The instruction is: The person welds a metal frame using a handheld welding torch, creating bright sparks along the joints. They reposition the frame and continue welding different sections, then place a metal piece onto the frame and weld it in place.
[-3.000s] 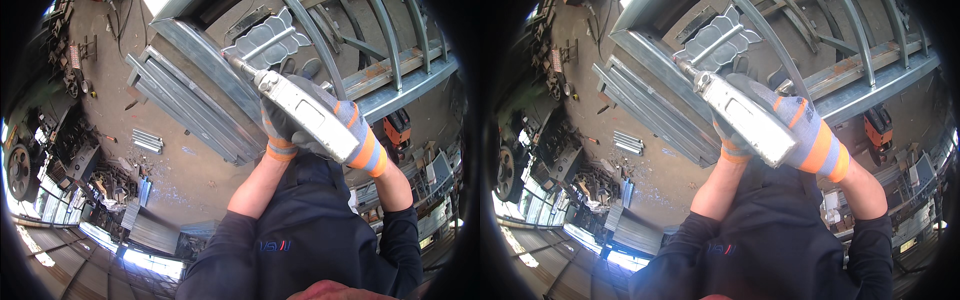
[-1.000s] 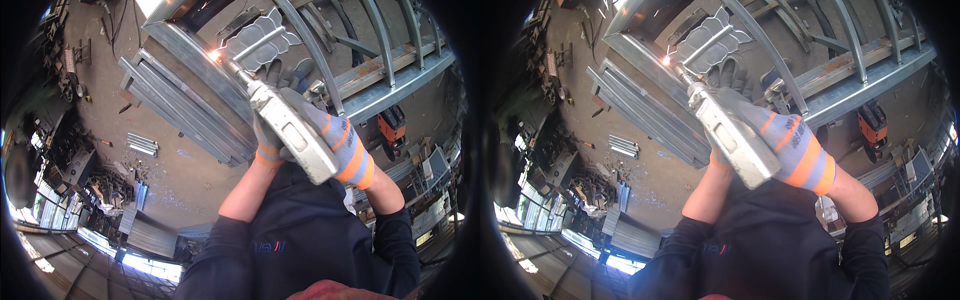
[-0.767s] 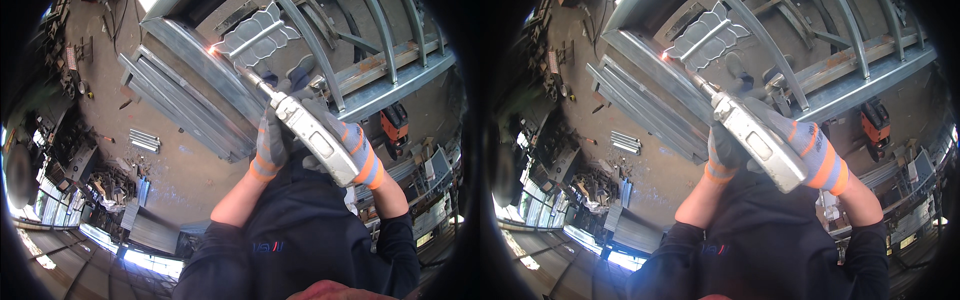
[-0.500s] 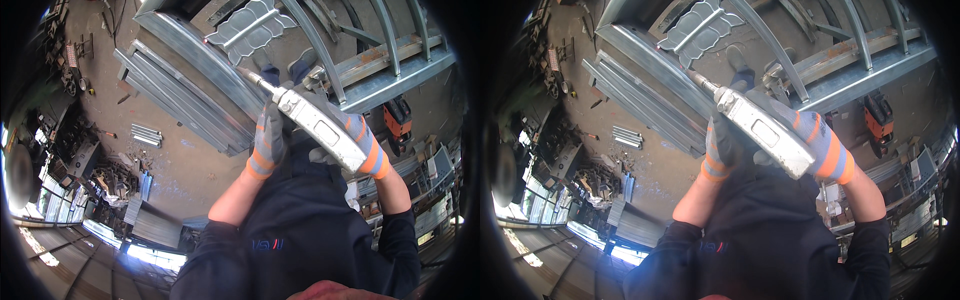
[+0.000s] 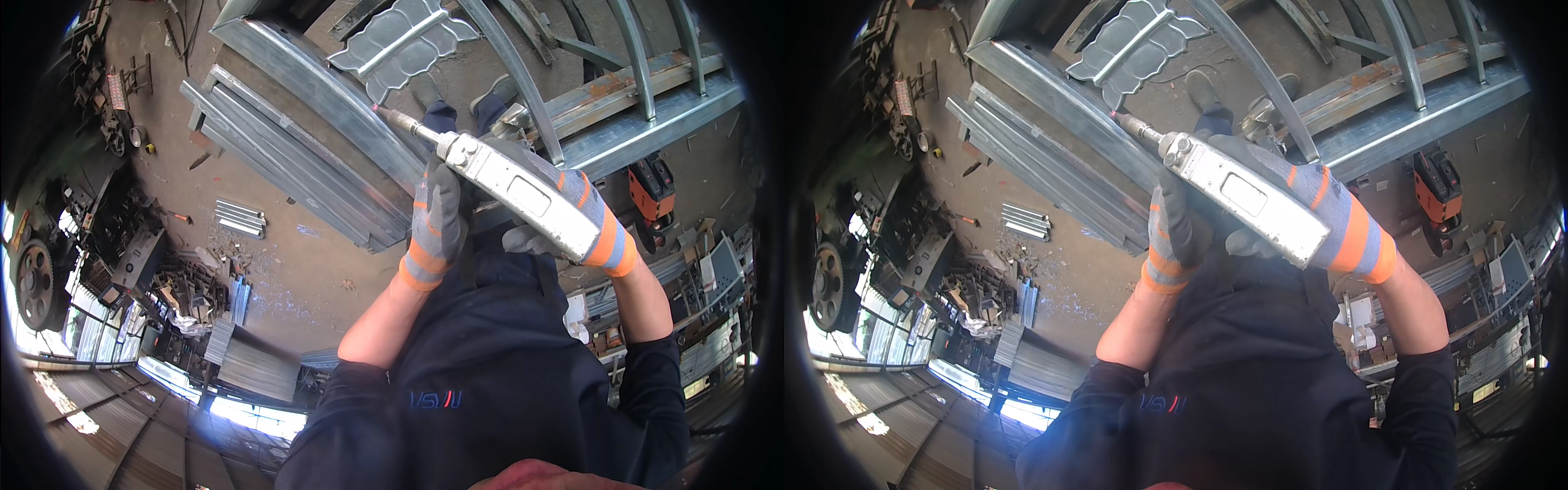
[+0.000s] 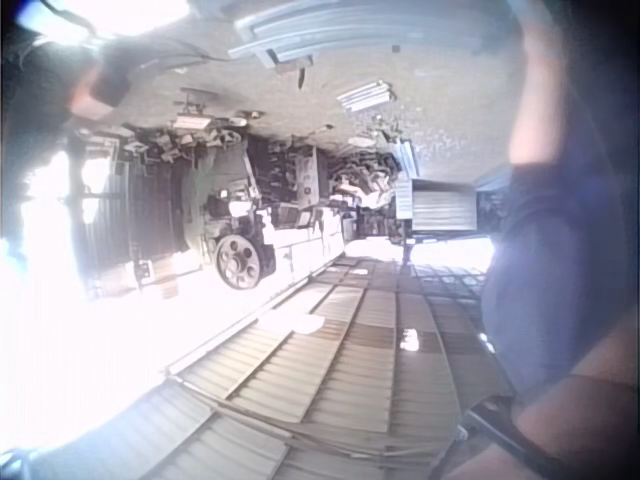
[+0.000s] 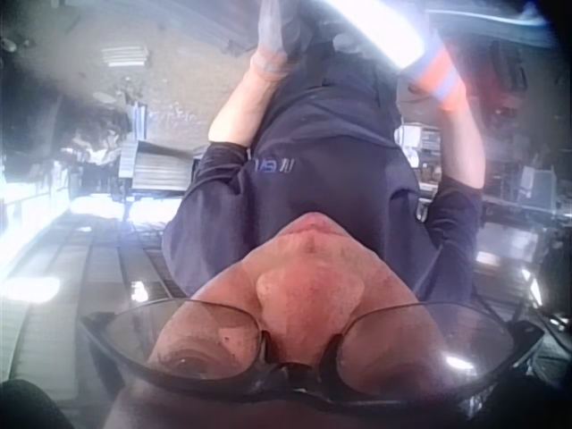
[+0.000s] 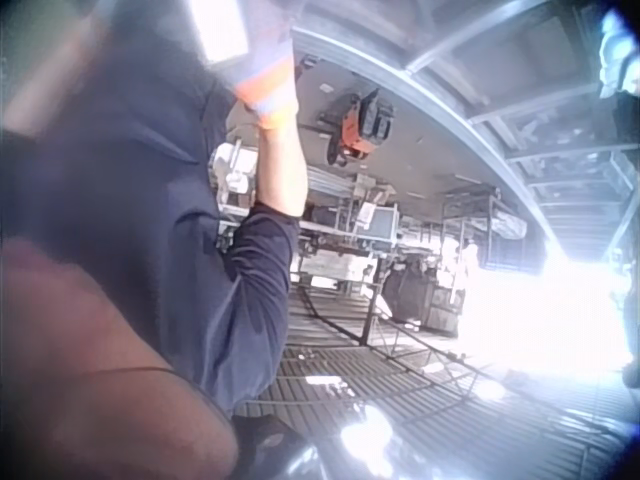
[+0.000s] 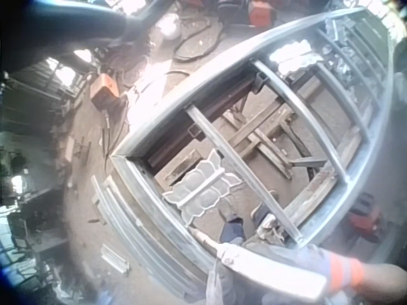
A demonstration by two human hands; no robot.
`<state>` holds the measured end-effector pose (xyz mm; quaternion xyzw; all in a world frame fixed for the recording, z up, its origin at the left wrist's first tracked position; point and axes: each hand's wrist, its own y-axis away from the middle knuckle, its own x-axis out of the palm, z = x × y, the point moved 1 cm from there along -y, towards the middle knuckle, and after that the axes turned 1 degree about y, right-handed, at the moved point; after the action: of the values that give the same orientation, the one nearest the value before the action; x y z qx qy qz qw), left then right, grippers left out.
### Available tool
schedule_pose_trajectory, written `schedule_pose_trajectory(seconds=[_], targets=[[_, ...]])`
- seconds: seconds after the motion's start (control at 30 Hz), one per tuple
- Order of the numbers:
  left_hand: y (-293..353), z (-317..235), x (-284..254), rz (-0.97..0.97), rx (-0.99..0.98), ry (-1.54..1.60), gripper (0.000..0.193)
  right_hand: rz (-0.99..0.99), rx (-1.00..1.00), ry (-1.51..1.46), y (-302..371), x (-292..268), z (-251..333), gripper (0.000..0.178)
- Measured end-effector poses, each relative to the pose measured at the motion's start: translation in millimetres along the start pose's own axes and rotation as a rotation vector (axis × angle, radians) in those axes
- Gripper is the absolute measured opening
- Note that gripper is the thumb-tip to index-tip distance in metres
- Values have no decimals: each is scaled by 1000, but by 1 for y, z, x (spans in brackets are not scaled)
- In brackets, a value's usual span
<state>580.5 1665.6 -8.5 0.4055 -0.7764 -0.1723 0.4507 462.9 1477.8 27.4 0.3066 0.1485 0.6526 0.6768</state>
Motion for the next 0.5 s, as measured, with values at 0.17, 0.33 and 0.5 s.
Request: schedule_pose_trajectory(seconds=[0.17,0.33,0.5], targets=[[0,2,-1,-2,11,4,58,-18,-121,137,-1,-3,-6,72],[-1,2,-2,38,71,-54,59,-33,-277,255,-15,1,24,71],[0,1,-7,5,37,-188,66,-30,-280,141,-23,6,45,70]])
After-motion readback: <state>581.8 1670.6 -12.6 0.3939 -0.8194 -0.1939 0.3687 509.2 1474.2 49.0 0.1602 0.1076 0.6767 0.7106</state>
